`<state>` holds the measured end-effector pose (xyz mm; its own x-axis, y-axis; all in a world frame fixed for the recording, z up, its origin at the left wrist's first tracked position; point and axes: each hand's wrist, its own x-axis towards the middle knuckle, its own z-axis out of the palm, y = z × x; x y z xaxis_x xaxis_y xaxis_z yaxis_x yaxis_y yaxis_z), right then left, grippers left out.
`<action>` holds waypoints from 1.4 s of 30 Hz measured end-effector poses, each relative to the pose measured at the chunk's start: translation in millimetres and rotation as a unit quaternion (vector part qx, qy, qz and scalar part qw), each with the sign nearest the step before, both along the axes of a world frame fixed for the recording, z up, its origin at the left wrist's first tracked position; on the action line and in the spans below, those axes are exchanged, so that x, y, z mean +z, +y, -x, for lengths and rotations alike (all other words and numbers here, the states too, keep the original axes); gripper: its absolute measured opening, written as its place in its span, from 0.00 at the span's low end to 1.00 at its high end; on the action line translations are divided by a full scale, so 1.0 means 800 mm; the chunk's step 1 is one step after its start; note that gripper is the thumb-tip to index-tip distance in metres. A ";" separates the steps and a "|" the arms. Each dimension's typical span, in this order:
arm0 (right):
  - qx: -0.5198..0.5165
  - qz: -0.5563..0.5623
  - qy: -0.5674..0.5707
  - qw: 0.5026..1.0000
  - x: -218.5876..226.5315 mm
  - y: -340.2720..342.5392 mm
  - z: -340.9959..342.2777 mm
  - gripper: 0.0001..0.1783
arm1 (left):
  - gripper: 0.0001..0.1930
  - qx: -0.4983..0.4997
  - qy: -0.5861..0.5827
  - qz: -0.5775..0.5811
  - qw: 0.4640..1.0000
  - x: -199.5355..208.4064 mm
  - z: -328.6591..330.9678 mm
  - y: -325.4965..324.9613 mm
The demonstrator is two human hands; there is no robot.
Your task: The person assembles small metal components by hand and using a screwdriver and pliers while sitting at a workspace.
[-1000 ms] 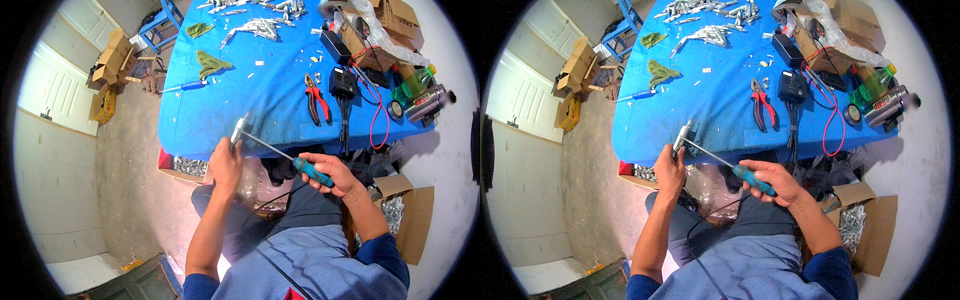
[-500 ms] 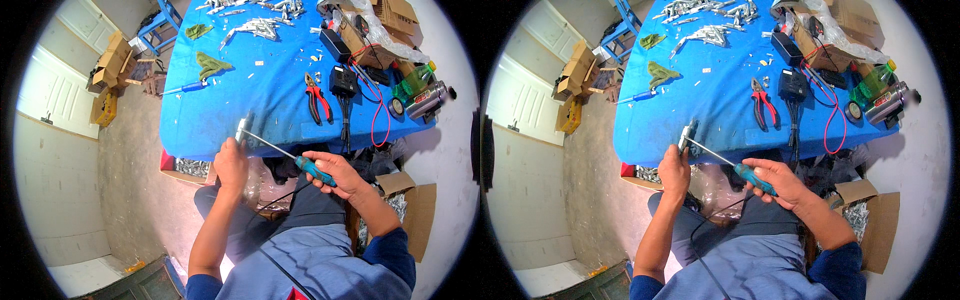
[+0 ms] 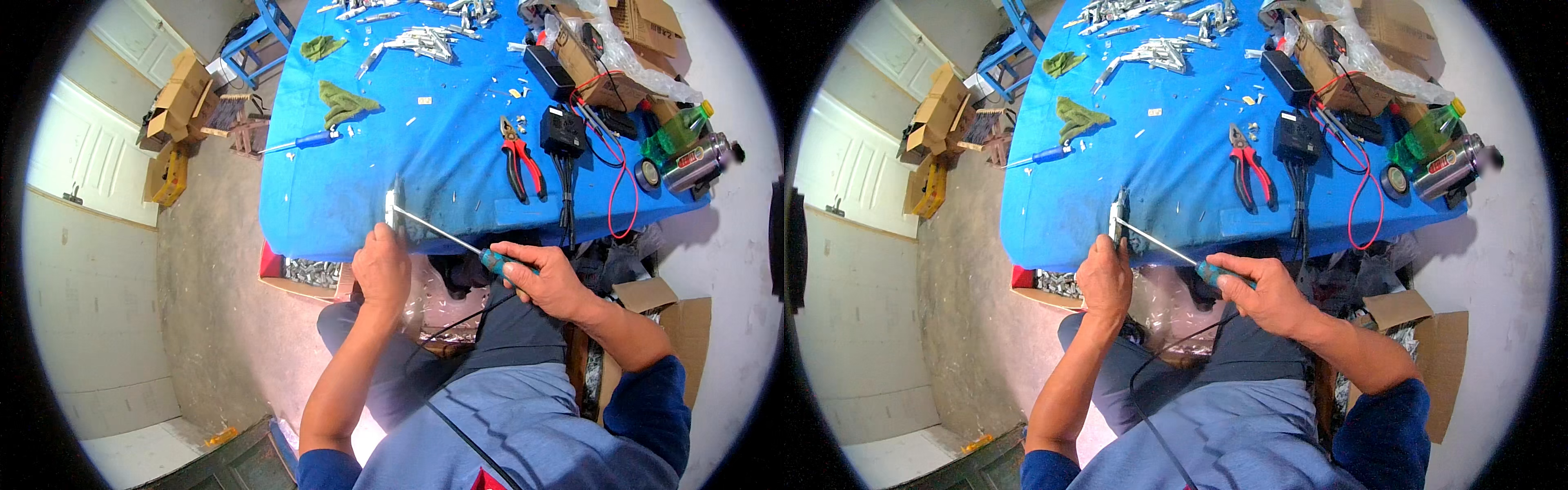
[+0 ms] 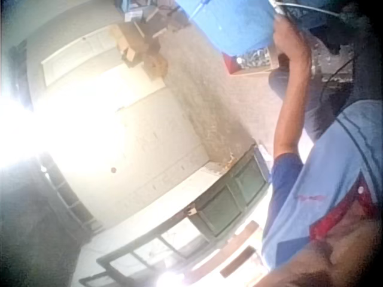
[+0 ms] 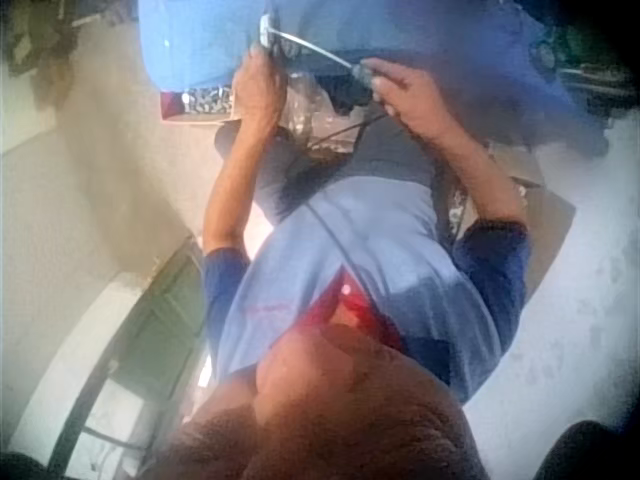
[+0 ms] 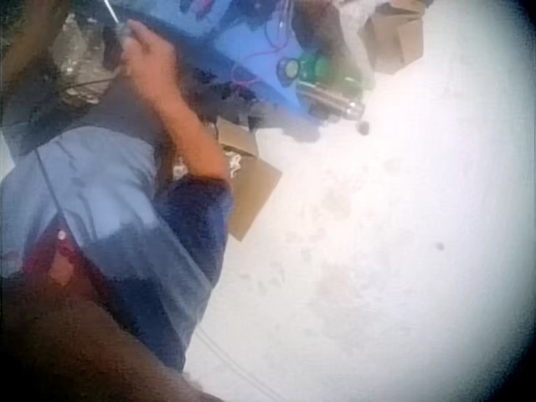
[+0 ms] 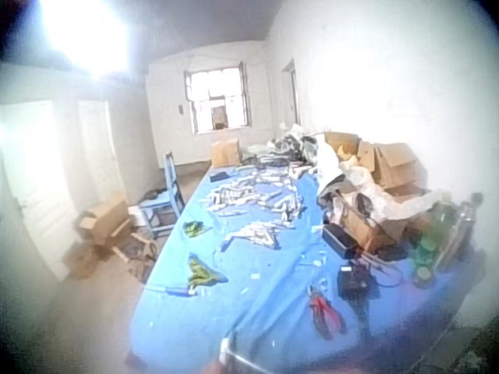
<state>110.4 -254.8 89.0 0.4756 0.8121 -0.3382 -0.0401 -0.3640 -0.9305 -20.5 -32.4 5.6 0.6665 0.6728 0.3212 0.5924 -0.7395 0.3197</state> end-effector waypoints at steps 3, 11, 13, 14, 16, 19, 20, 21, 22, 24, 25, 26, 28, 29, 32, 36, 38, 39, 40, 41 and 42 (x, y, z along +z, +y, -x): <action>0.034 -0.014 -0.172 0.984 0.005 0.006 0.006 0.22 | 0.14 0.009 0.002 0.005 1.000 0.000 -0.001 0.001; 0.021 0.036 0.149 0.988 0.004 0.009 -0.045 0.21 | 0.16 0.018 -0.046 0.108 0.993 0.003 0.011 -0.006; 0.026 0.049 0.231 0.971 0.000 0.006 -0.062 0.22 | 0.16 0.039 -0.036 0.140 0.989 -0.004 0.023 -0.016; 0.036 0.048 0.234 0.970 -0.001 0.004 -0.062 0.22 | 0.16 0.051 -0.031 0.157 0.986 -0.009 0.028 -0.021; 0.059 0.046 0.241 0.968 -0.002 0.002 -0.062 0.22 | 0.16 0.031 -0.054 0.165 0.984 -0.020 0.038 -0.023; 0.064 0.038 0.205 0.976 0.000 0.007 -0.045 0.22 | 0.15 0.016 -0.061 0.164 0.984 -0.027 0.045 -0.016; 0.062 0.032 0.194 0.979 0.001 0.007 -0.041 0.22 | 0.15 0.012 -0.059 0.162 0.985 -0.026 0.045 -0.013; 0.059 0.048 0.174 0.982 0.005 0.006 -0.038 0.22 | 0.16 0.013 -0.054 0.181 0.982 -0.024 0.045 -0.011; 0.057 0.050 0.164 0.984 0.010 0.006 -0.036 0.22 | 0.17 0.015 -0.049 0.199 0.979 -0.017 0.044 -0.010; 0.053 0.053 0.144 0.987 0.017 0.006 -0.033 0.22 | 0.19 0.017 -0.051 0.230 0.972 -0.010 0.045 -0.005; 0.049 0.051 0.149 0.986 0.017 0.004 -0.032 0.22 | 0.20 0.014 -0.058 0.245 0.968 -0.010 0.044 -0.003; 0.045 0.049 0.154 0.986 0.016 0.004 -0.032 0.22 | 0.20 0.012 -0.065 0.260 0.963 -0.009 0.043 -0.001; 0.041 0.049 0.156 0.986 0.017 0.003 -0.032 0.22 | 0.23 -0.007 -0.070 0.298 0.952 -0.012 0.043 0.007; 0.042 0.050 0.152 0.986 0.017 0.002 -0.032 0.22 | 0.24 -0.015 -0.072 0.317 0.946 -0.015 0.043 0.009; 0.046 0.052 0.147 0.987 0.020 0.003 -0.032 0.22 | 0.26 -0.022 -0.115 0.426 0.897 -0.020 0.037 0.012; 0.042 0.051 0.148 0.987 0.020 0.003 -0.033 0.22 | 0.26 -0.021 -0.130 0.440 0.888 -0.011 0.031 0.006; 0.047 0.038 0.118 0.991 0.022 0.005 -0.029 0.21 | 0.26 -0.008 -0.102 0.388 0.916 -0.017 0.031 0.007; 0.050 0.032 0.104 0.993 0.022 0.007 -0.028 0.21 | 0.26 -0.003 -0.093 0.371 0.924 -0.018 0.032 0.006; 0.050 0.023 0.089 0.994 0.021 0.007 -0.028 0.21 | 0.26 0.001 -0.084 0.353 0.932 -0.013 0.030 0.003; 0.050 0.015 0.075 0.996 0.019 0.007 -0.028 0.20 | 0.26 0.005 -0.074 0.336 0.939 -0.009 0.029 0.000; 0.051 0.006 0.061 0.997 0.018 0.007 -0.027 0.20 | 0.25 0.005 -0.069 0.325 0.943 -0.007 0.027 -0.002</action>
<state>132.3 -249.6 103.3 0.3461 0.8493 -0.3986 -0.1145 -0.3835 -0.9164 -42.3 -34.3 -0.2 0.6411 0.7633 -0.0792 0.5185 -0.3548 0.7780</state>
